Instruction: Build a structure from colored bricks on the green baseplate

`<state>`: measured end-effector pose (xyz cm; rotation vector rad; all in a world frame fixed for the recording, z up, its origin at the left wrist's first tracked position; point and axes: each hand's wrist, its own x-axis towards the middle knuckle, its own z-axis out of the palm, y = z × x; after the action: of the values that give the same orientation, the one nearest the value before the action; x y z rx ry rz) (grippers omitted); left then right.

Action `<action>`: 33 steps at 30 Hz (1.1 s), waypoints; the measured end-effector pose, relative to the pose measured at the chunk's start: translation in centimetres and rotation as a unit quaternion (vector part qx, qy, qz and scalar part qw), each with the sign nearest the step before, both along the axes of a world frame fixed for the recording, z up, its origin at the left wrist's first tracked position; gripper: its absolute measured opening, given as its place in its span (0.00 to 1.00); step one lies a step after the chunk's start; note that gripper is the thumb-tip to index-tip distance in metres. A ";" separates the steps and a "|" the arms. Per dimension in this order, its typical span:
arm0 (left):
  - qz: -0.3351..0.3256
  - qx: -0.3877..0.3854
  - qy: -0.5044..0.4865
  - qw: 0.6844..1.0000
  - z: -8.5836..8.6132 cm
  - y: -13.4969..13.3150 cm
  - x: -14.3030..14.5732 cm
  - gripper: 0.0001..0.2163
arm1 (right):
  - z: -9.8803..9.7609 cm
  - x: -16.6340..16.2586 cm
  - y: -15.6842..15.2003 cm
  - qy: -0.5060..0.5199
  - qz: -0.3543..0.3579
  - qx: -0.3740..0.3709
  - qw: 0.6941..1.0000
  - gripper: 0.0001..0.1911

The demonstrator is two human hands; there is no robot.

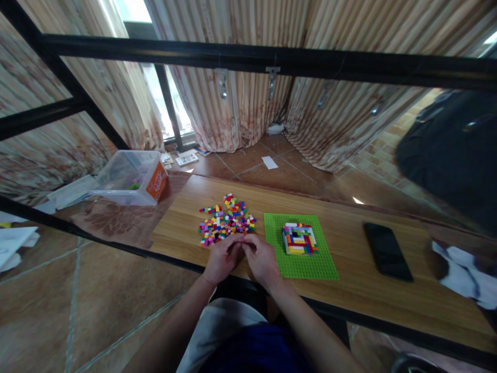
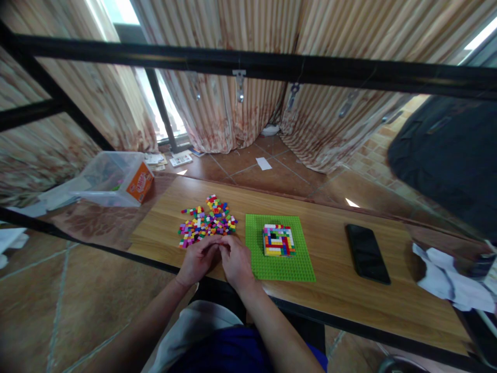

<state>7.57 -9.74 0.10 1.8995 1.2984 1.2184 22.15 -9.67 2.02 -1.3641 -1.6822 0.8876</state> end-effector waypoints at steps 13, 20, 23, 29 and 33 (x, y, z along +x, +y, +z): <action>-0.001 -0.003 0.007 1.000 0.1 -0.1 0.1 0.06 | 2.3 8.9 -1.1 0.027 -0.133 0.027 0.990 0.16; 0.005 -0.009 0.018 1.000 0.0 -0.1 0.2 0.06 | 1.9 15.3 0.3 -0.016 -0.261 0.014 0.965 0.20; 0.011 -0.019 0.018 1.000 0.0 0.0 0.2 0.06 | 1.4 16.5 1.7 -0.034 -0.253 0.033 0.966 0.19; -0.096 -0.129 0.018 0.987 4.4 -2.4 1.7 0.08 | 0.3 17.2 4.0 -0.027 -0.169 0.012 0.985 0.18; -0.376 -0.294 0.059 0.877 8.0 -7.1 3.6 0.08 | 0.0 17.6 4.8 -0.002 -0.133 -0.014 0.991 0.17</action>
<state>11.15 -16.79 8.10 1.7431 0.7135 0.2622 39.77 -4.86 2.02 -1.5674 -1.4514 0.7565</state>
